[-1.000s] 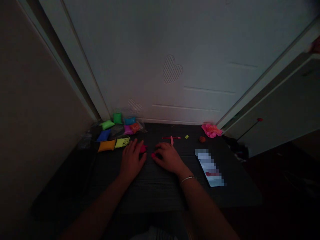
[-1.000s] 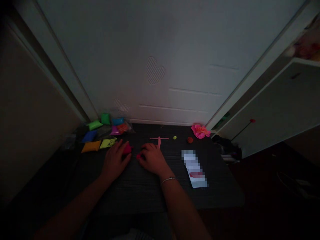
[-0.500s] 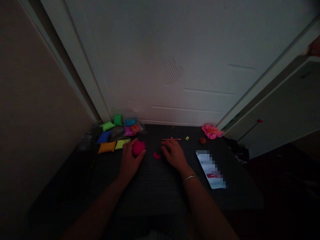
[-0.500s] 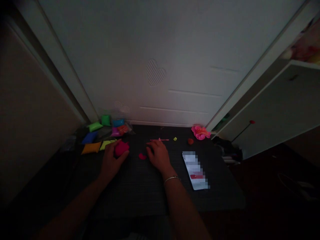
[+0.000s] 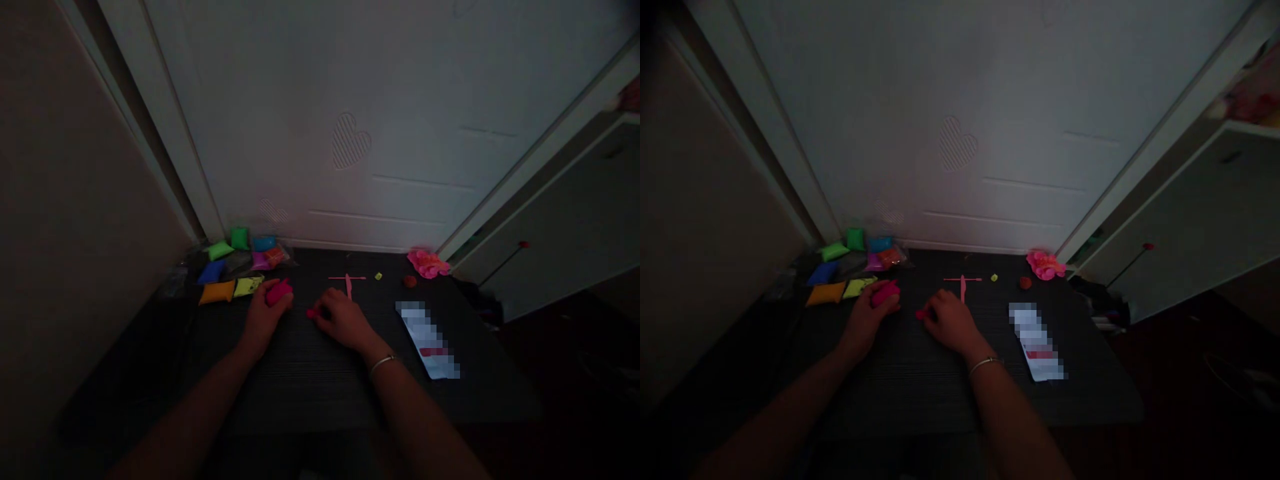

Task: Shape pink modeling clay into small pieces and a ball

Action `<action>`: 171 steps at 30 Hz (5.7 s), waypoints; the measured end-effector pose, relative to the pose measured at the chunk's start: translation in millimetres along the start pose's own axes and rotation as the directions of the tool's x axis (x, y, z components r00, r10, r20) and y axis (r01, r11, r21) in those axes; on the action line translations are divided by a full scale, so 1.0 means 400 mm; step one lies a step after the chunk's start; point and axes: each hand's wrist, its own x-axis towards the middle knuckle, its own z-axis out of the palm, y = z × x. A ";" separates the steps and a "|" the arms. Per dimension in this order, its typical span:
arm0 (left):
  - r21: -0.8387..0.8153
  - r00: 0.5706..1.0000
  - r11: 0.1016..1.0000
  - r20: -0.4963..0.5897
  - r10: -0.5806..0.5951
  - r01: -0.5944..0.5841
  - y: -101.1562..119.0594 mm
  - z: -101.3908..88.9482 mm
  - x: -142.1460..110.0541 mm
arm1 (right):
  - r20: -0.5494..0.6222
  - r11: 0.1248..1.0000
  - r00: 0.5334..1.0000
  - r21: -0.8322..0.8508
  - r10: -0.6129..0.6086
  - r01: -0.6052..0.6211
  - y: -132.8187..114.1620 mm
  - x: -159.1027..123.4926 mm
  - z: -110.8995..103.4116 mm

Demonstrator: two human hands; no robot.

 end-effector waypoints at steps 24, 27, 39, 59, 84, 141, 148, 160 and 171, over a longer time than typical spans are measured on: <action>0.100 0.904 0.995 0.427 -0.035 -0.009 0.032 0.002 -0.040 | -0.189 0.885 0.946 0.341 -0.265 0.316 0.002 0.002 0.011; 0.126 0.905 0.992 0.425 -0.029 -0.027 0.034 -0.002 -0.042 | -0.180 0.896 0.947 0.318 -0.265 0.311 -0.005 -0.002 0.012; 0.107 0.858 0.992 0.500 -0.116 0.072 0.027 -0.001 -0.044 | -0.211 0.913 0.925 0.199 -0.314 0.356 -0.012 -0.003 0.024; -0.020 0.824 0.957 0.514 -0.240 0.291 0.011 0.000 -0.041 | -0.087 0.944 0.948 0.104 -0.306 0.315 -0.032 -0.009 0.020; -0.231 0.933 0.933 0.295 -0.205 0.277 0.037 0.011 -0.046 | -0.293 0.913 0.938 0.302 -0.184 0.273 -0.034 -0.007 0.017; -0.352 0.912 0.892 0.387 -0.137 0.283 0.029 0.009 -0.041 | -0.284 0.792 0.959 0.586 0.000 0.174 -0.039 0.006 0.035; -0.152 0.871 0.946 0.453 -0.191 0.287 0.025 0.001 -0.042 | -0.228 0.907 0.959 0.343 -0.171 0.243 -0.047 -0.006 0.028; -0.149 0.868 0.930 0.431 -0.246 0.337 0.044 -0.001 -0.048 | -0.280 0.904 0.941 0.325 -0.188 0.278 -0.052 -0.017 0.022; -0.132 0.831 0.930 0.504 -0.235 0.342 0.042 -0.006 -0.050 | -0.335 0.727 0.903 0.686 0.270 0.037 -0.016 0.000 0.008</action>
